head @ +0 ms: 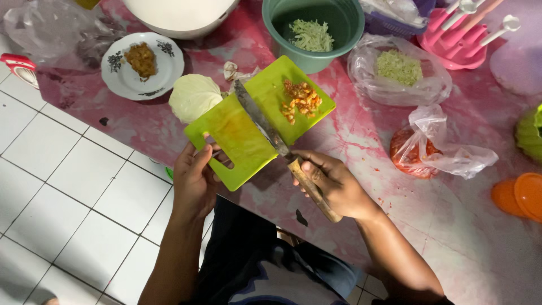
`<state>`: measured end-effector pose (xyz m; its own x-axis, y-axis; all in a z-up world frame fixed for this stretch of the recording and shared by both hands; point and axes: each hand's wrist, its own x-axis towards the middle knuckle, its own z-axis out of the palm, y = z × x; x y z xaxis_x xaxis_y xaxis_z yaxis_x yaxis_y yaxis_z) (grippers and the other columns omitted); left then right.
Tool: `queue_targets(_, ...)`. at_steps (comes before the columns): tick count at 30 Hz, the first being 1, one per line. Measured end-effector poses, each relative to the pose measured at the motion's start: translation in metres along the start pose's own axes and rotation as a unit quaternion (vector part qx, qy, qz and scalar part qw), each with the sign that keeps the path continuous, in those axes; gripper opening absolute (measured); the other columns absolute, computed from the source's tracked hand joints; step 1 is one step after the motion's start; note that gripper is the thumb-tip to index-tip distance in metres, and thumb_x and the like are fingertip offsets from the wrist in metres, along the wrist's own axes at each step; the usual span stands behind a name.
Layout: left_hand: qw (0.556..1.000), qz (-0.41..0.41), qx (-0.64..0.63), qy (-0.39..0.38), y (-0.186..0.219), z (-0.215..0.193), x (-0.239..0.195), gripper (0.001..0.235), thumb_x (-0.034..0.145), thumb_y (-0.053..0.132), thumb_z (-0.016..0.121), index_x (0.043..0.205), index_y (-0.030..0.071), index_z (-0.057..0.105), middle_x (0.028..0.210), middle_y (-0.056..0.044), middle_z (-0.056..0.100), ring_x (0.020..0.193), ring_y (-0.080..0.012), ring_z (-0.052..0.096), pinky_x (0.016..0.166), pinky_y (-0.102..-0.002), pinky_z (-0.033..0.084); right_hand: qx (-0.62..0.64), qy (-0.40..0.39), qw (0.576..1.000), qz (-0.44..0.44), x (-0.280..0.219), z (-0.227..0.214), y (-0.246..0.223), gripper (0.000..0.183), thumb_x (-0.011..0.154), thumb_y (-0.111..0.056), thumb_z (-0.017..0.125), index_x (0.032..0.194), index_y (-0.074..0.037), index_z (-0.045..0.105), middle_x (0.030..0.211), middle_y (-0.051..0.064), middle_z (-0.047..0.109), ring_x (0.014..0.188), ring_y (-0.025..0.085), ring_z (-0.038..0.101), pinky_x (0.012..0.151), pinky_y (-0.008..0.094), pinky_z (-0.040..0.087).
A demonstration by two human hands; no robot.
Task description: The person uses a knife to scrape sliced chili peppers off a cutting board into a plastic bag, then picks up and slices a small orange chili pepper into several pieces on the cutting board.
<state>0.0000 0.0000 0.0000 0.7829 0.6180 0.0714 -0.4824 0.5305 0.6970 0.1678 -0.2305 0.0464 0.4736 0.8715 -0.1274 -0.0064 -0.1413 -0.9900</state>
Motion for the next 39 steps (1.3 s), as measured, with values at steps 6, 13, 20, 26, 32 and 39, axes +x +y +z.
queue_targets(6, 0.998, -0.055, -0.011, 0.016, 0.0, 0.017, 0.014, 0.031, 0.106, 0.013, 0.058, 0.134, -0.002, 0.054, 0.108, -0.01, 0.065, 0.089, -0.0199, 0.071, 0.067, -0.027, 0.06, 0.001, 0.012, 1.0, 0.0, -0.003, -0.006, 0.002, 0.041, 0.106, -0.031, 0.05, 0.126, 0.002, 0.064, 0.089, 0.003, 0.067, 0.07, 0.01, 0.063, 0.064, 0.027, 0.056)
queue_targets(13, 0.994, -0.093, -0.049, -0.007, -0.005, 0.025, 0.034, 0.034, 0.104, 0.01, 0.058, 0.136, 0.002, 0.052, 0.112, -0.012, 0.066, 0.093, -0.0212, 0.073, 0.072, -0.03, 0.062, 0.002, 0.031, 0.999, 0.03, -0.038, -0.032, 0.017, 0.041, 0.107, -0.033, 0.048, 0.11, 0.002, 0.069, 0.07, 0.004, 0.063, 0.063, 0.01, 0.059, 0.058, 0.028, 0.05)
queue_targets(20, 0.985, -0.139, -0.08, -0.067, -0.043, 0.042, 0.066, 0.031, 0.104, 0.011, 0.061, 0.132, 0.001, 0.056, 0.119, -0.013, 0.067, 0.098, -0.0217, 0.071, 0.084, -0.033, 0.061, -0.037, 0.134, 0.99, 0.026, -0.093, -0.053, 0.03, 0.041, 0.107, -0.031, 0.048, 0.099, 0.002, 0.071, 0.066, 0.004, 0.064, 0.061, 0.01, 0.058, 0.057, 0.027, 0.049)
queue_targets(26, 0.976, -0.188, -0.074, -0.087, -0.073, 0.086, 0.082, 0.029, 0.102, 0.013, 0.061, 0.128, 0.002, 0.055, 0.117, -0.01, 0.065, 0.104, -0.021, 0.071, 0.081, -0.029, 0.061, -0.014, 0.288, 0.957, 0.044, -0.145, -0.058, 0.031, 0.037, 0.102, -0.023, 0.054, 0.118, 0.007, 0.07, 0.082, 0.007, 0.067, 0.063, 0.011, 0.058, 0.055, 0.028, 0.046)
queue_targets(32, 0.964, -0.214, -0.053, -0.15, -0.086, 0.124, 0.075, 0.034, 0.103, 0.014, 0.062, 0.134, 0.003, 0.055, 0.117, -0.01, 0.066, 0.098, -0.0171, 0.07, 0.068, -0.023, 0.055, -0.017, 0.411, 0.911, -0.03, -0.184, -0.068, 0.028, 0.034, 0.102, -0.015, 0.057, 0.126, 0.008, 0.064, 0.091, 0.006, 0.068, 0.07, 0.01, 0.058, 0.062, 0.026, 0.049)
queue_targets(39, 0.963, -0.216, -0.004, -0.16, -0.08, 0.115, 0.058, 0.038, 0.103, 0.014, 0.062, 0.138, 0.002, 0.054, 0.11, -0.012, 0.067, 0.091, -0.0178, 0.069, 0.07, -0.027, 0.057, -0.199, 0.561, 0.804, 0.011, -0.189, -0.1, 0.019, 0.028, 0.09, -0.006, 0.079, 0.111, 0.005, 0.064, 0.08, 0.004, 0.061, 0.067, 0.009, 0.054, 0.061, 0.027, 0.045)
